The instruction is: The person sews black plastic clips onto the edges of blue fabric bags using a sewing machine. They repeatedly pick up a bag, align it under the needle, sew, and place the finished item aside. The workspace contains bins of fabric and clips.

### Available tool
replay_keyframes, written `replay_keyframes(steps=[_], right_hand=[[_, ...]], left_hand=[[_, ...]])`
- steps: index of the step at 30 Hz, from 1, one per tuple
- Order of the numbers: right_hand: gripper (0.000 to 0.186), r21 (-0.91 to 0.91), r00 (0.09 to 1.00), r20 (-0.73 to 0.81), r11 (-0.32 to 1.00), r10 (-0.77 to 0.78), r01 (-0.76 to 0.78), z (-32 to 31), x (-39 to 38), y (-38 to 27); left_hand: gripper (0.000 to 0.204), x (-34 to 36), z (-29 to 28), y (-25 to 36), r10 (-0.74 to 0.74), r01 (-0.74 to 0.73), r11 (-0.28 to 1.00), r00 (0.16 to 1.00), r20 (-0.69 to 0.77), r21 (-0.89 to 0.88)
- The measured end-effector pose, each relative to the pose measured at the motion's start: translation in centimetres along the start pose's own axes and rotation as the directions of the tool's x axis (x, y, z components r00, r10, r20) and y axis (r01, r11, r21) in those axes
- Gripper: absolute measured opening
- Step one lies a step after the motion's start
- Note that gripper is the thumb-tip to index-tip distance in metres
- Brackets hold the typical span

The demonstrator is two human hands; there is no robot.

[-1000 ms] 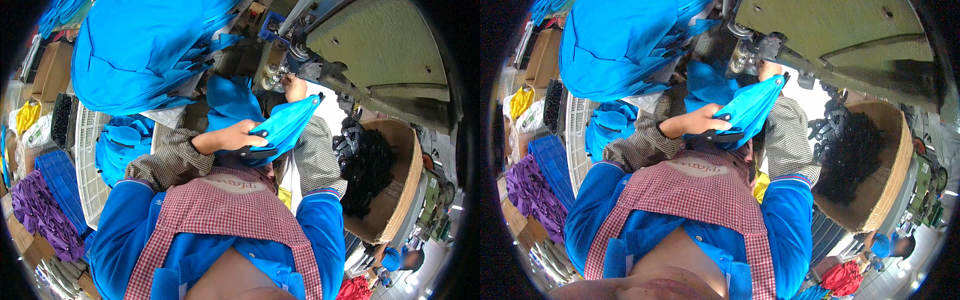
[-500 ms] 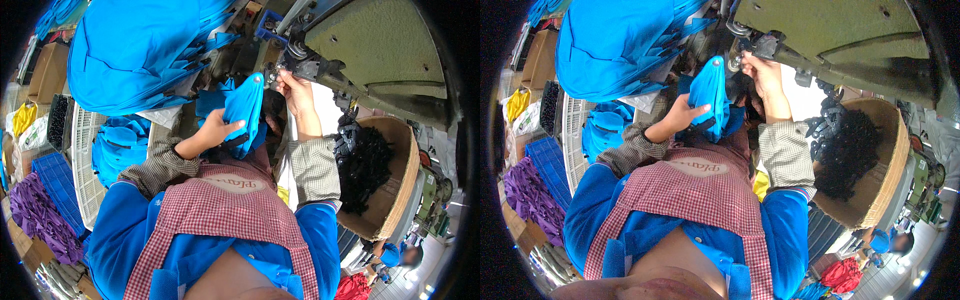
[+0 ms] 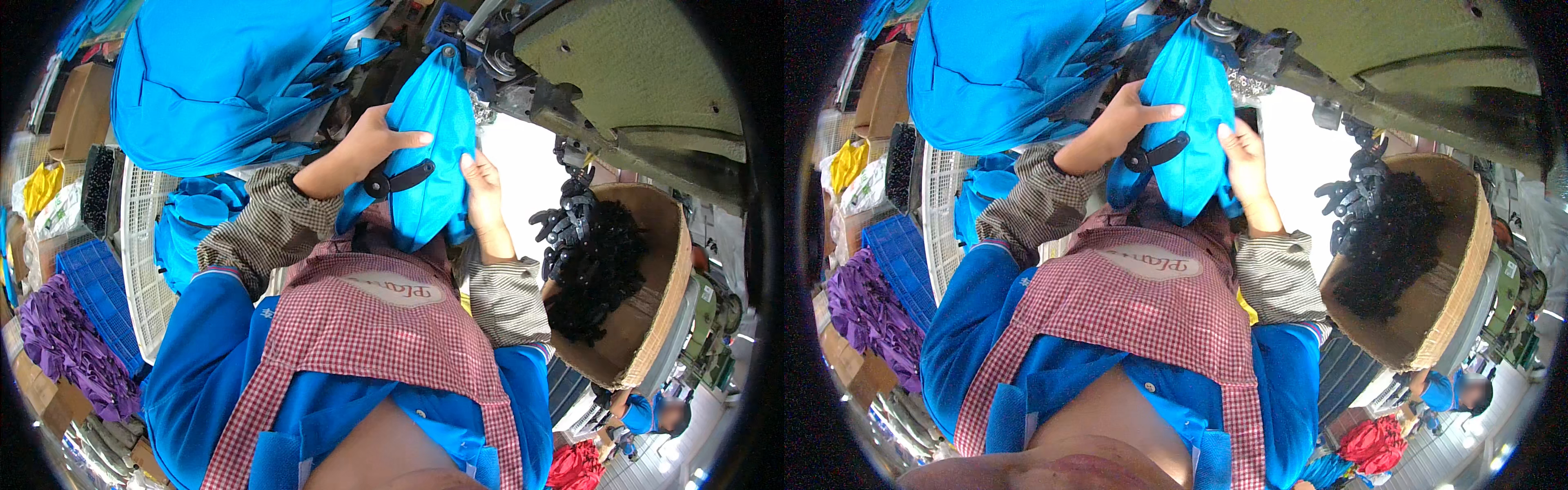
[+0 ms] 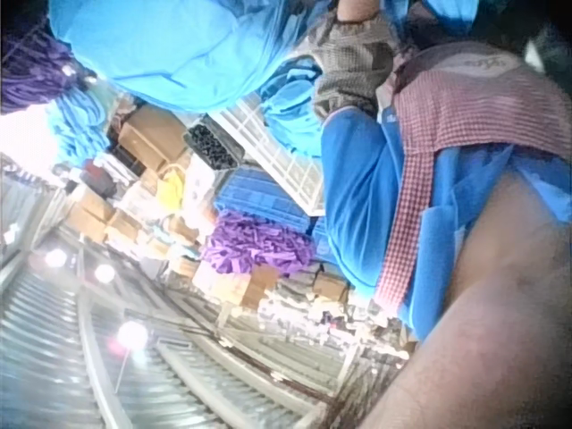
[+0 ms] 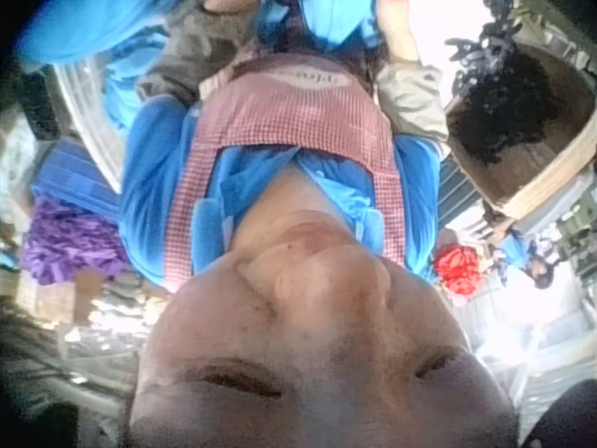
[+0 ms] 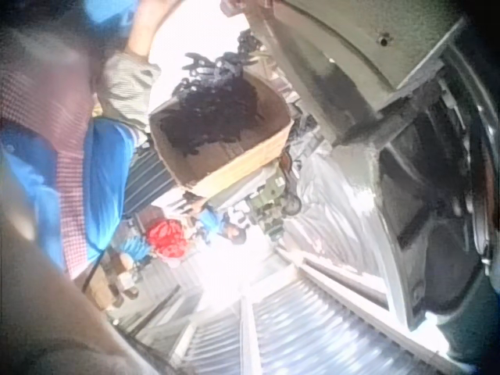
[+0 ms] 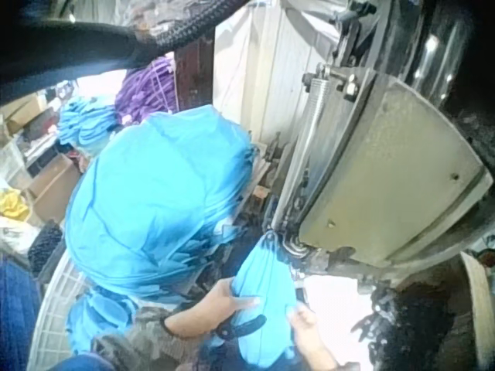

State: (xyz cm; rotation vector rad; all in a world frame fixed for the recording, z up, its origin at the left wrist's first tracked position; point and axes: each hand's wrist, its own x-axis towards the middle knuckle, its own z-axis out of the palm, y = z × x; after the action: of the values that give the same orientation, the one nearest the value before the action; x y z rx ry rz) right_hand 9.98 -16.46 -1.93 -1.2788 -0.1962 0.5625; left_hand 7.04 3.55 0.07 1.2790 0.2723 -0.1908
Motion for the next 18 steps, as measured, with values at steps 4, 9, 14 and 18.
replay_keyframes(steps=[4,9,14,18], right_hand=[[0.030,-0.046,1.000,0.004,0.999,-0.001,0.001,-1.1,0.1,-1.8],[0.028,-0.056,0.993,-0.105,0.998,-0.046,0.040,-2.4,1.3,-2.9],[0.020,-0.094,0.990,-0.124,0.994,-0.068,0.056,-4.4,6.0,-2.6],[0.021,-0.127,0.992,-0.111,0.991,-0.054,0.040,-4.0,6.8,-2.4]], left_hand=[[0.042,0.0,0.8,3.2,-0.073,0.061,0.940,0.997,0.021,0.337],[0.026,3.9,1.0,0.9,0.171,-0.217,0.929,0.970,0.171,0.301],[0.020,7.1,1.7,1.5,0.212,-0.247,0.925,0.966,0.149,0.288],[0.018,7.3,1.6,1.6,0.124,-0.137,0.965,0.990,0.072,0.223]])
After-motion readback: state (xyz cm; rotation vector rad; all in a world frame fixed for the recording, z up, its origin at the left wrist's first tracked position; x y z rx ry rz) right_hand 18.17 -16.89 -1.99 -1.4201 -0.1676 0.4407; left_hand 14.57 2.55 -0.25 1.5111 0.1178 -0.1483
